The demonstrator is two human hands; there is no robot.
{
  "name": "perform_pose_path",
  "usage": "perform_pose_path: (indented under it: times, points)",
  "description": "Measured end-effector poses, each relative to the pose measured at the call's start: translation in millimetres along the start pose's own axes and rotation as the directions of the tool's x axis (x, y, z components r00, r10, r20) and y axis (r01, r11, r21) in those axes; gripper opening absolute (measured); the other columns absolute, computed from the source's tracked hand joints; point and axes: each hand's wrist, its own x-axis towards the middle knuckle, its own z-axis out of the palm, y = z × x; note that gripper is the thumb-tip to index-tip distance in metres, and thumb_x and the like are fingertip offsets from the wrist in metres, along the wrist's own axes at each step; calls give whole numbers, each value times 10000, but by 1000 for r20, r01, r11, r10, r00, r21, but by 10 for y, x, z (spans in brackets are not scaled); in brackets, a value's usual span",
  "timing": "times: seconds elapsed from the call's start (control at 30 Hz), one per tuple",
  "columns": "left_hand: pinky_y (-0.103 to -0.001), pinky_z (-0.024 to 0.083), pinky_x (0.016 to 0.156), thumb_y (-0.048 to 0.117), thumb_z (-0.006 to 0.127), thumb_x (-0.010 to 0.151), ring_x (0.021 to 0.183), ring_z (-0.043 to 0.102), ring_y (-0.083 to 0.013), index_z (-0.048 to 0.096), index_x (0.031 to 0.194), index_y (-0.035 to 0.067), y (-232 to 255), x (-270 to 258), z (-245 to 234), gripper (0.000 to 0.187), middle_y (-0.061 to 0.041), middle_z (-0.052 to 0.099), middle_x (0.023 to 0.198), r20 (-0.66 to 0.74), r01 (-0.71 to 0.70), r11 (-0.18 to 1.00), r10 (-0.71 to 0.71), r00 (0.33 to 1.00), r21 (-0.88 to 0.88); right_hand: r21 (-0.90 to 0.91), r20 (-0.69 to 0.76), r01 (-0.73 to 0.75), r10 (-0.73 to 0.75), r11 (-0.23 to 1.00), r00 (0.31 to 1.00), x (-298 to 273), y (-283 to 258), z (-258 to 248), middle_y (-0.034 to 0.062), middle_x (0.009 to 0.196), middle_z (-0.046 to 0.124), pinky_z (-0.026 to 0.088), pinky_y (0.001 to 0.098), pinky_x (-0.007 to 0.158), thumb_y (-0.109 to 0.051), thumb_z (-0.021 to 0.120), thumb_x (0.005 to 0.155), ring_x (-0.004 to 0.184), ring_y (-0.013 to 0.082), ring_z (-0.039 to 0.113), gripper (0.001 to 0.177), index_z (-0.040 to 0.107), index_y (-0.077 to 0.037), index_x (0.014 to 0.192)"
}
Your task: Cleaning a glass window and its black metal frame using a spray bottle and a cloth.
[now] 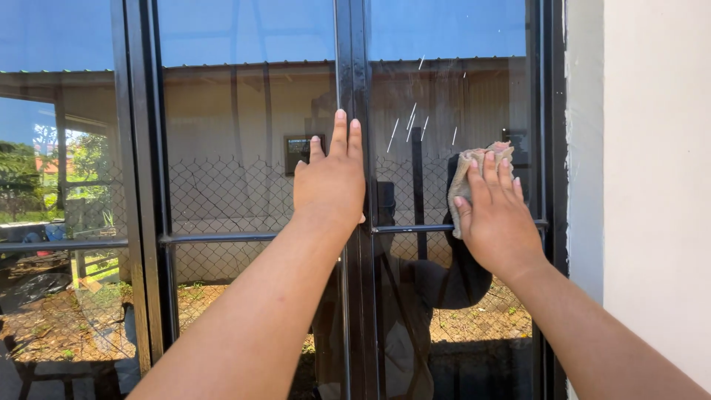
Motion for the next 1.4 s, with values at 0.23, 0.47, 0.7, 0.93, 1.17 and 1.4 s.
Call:
perform_pose_path:
  times: [0.23,0.47,0.7,0.93,1.17,1.4]
  points:
    - [-551,341,1168,325,797,845,1556,118,-337,-4,1625,184,-226,-96,390,1127,-19,-94,1718,-97,-89,992,80,992,-94,0,-4,10,-10,1000,1000,7,91,-82,248,1632,258,195,495,1224,-333,378,1055,1527,377,213,589,366,20,1526]
    - [-680,32,1175,406,492,991,1545,43,-344,145,1615,136,-296,-87,1170,764,-100,90,1690,-456,-272,952,181,871,-143,-298,-74,76,-102,952,992,-254,-10,-32,255,1572,381,294,472,1201,-266,423,1033,1493,371,338,489,476,-11,1447]
    - [-651,80,1215,454,448,969,1553,166,-346,264,1598,106,-178,-120,1332,742,-126,251,1668,-690,-248,957,79,719,-150,43,-172,179,-169,983,970,36,55,25,172,1599,407,308,477,1225,-207,451,1069,1502,316,353,469,474,-21,1499]
    - [-642,100,1191,446,460,933,1526,194,-358,287,1574,75,-187,-76,1319,760,-152,284,1637,-714,-227,969,88,695,-102,-11,-152,238,-237,971,960,1077,-118,-84,191,1624,346,266,501,1207,-232,392,1078,1523,336,280,500,396,-22,1532]
    - [-626,87,1199,450,455,943,1530,187,-339,282,1574,91,-175,-73,1364,747,-138,280,1640,-708,-219,969,74,702,-116,84,-153,209,-194,974,969,1175,-364,-60,183,1634,323,206,502,1220,-222,365,1075,1527,338,234,508,381,-23,1543]
    - [-591,90,1223,393,430,958,1540,190,-307,272,1584,93,-184,-55,1376,712,-116,269,1655,-688,-202,973,71,722,-112,146,-166,355,-331,923,929,281,-703,52,144,1586,433,241,493,1229,-203,413,1058,1494,290,347,445,518,-68,1468]
